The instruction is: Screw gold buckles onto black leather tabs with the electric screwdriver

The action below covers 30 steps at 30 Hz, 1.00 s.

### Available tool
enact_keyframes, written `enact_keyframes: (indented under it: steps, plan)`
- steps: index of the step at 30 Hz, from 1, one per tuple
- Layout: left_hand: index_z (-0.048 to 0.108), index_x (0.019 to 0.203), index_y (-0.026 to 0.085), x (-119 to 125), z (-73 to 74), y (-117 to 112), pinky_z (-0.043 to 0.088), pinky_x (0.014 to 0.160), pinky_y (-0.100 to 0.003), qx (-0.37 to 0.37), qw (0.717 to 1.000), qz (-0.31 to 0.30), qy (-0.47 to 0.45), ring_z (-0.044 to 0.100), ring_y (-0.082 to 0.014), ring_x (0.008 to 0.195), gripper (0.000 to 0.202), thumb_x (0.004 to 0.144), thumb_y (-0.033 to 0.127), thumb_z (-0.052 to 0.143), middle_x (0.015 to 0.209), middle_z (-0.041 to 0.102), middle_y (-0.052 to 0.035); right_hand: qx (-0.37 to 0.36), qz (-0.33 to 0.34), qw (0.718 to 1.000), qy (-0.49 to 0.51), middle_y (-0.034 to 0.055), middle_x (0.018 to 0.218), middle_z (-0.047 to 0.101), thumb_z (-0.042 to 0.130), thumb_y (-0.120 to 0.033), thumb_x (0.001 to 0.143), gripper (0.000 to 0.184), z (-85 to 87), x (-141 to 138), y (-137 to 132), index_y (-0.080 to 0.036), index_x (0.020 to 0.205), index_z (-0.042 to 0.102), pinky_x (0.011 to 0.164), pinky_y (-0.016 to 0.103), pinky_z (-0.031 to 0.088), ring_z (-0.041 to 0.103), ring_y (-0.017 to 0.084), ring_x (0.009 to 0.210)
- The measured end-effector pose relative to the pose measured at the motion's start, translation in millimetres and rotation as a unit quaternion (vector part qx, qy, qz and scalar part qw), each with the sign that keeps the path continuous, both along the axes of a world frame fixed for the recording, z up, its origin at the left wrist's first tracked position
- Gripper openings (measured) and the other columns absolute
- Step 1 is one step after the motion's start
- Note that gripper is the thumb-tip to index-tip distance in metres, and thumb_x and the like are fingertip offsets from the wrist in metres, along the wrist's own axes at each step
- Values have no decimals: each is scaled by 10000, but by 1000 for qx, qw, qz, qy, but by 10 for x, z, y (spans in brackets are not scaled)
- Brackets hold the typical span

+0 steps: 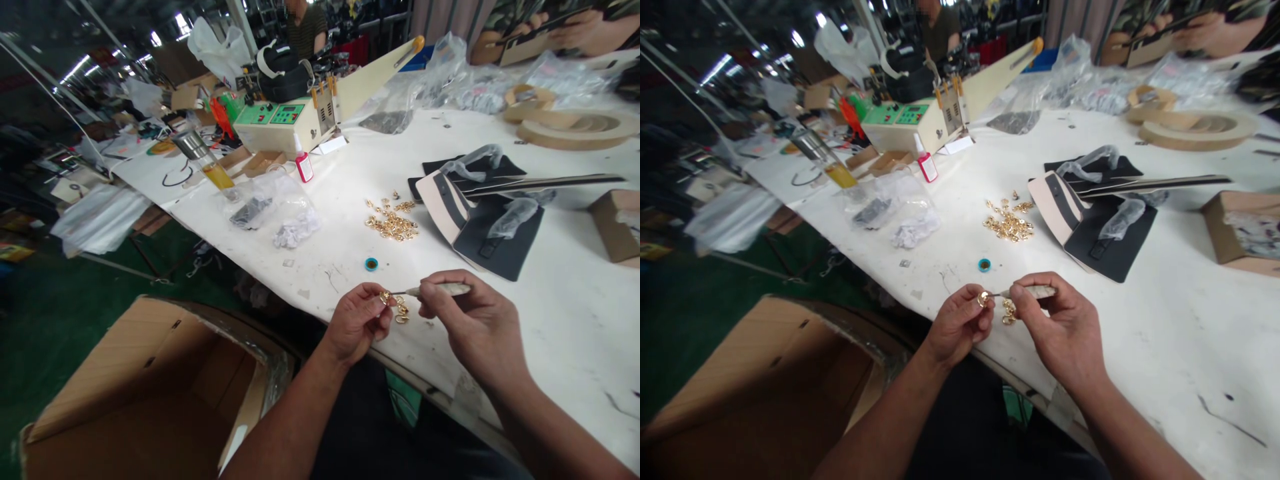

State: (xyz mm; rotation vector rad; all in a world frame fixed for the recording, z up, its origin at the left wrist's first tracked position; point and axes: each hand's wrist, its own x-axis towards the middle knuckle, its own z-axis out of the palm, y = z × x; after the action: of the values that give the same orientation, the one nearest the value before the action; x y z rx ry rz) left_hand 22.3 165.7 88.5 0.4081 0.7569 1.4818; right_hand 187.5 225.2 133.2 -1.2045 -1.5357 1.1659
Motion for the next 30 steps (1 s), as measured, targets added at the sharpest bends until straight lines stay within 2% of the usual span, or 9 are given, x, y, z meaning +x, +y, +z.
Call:
enact_keyframes:
  steps: [15,18,22,24,26,28,30]
  plan:
    - [677,951,154,34,-4,-2,323,391,-156,-21,999,10,26,530,-68,550,363,751,317,933,856,715,-38,-9,8,1000,-9,-6,670,752,786,-479,886,247,-51,6,4,-238,921,748,604,251,518,677,157,584]
    - [676,966,155,41,-9,-3,338,405,-166,-25,997,26,70,523,-71,543,356,769,335,912,820,704,-29,-7,16,1000,-23,-4,683,753,770,-489,894,253,-66,24,26,-239,918,743,616,262,507,682,164,606]
    - [665,966,165,-9,-2,11,369,436,-193,-22,982,55,180,487,-80,514,307,822,369,843,704,641,14,-35,28,999,-15,-8,656,721,729,-531,916,295,-87,77,70,-237,884,718,596,273,478,636,161,596]
    - [668,970,173,-53,14,28,367,452,-205,-33,963,67,259,473,-83,514,269,851,378,795,714,630,21,-55,14,998,2,-5,652,710,727,-555,914,320,-110,104,103,-237,879,706,594,276,471,626,167,614]
    - [700,976,180,-88,37,44,365,488,-218,-50,925,62,373,467,-87,534,204,880,354,749,737,631,19,-72,-1,997,24,-1,662,708,741,-565,906,332,-150,124,147,-236,892,703,610,279,473,627,174,645]
    - [739,963,194,-110,64,60,399,559,-240,-39,864,48,499,515,-111,609,120,899,291,712,799,669,-5,-87,-9,995,47,0,673,705,751,-569,906,338,-207,138,199,-235,909,702,628,284,468,625,179,672]
    - [757,942,215,-138,90,92,444,650,-269,6,802,31,597,569,-139,710,74,891,225,704,930,716,-34,-106,-8,992,74,-2,675,695,748,-577,916,347,-274,148,248,-234,921,696,639,290,451,611,180,688]
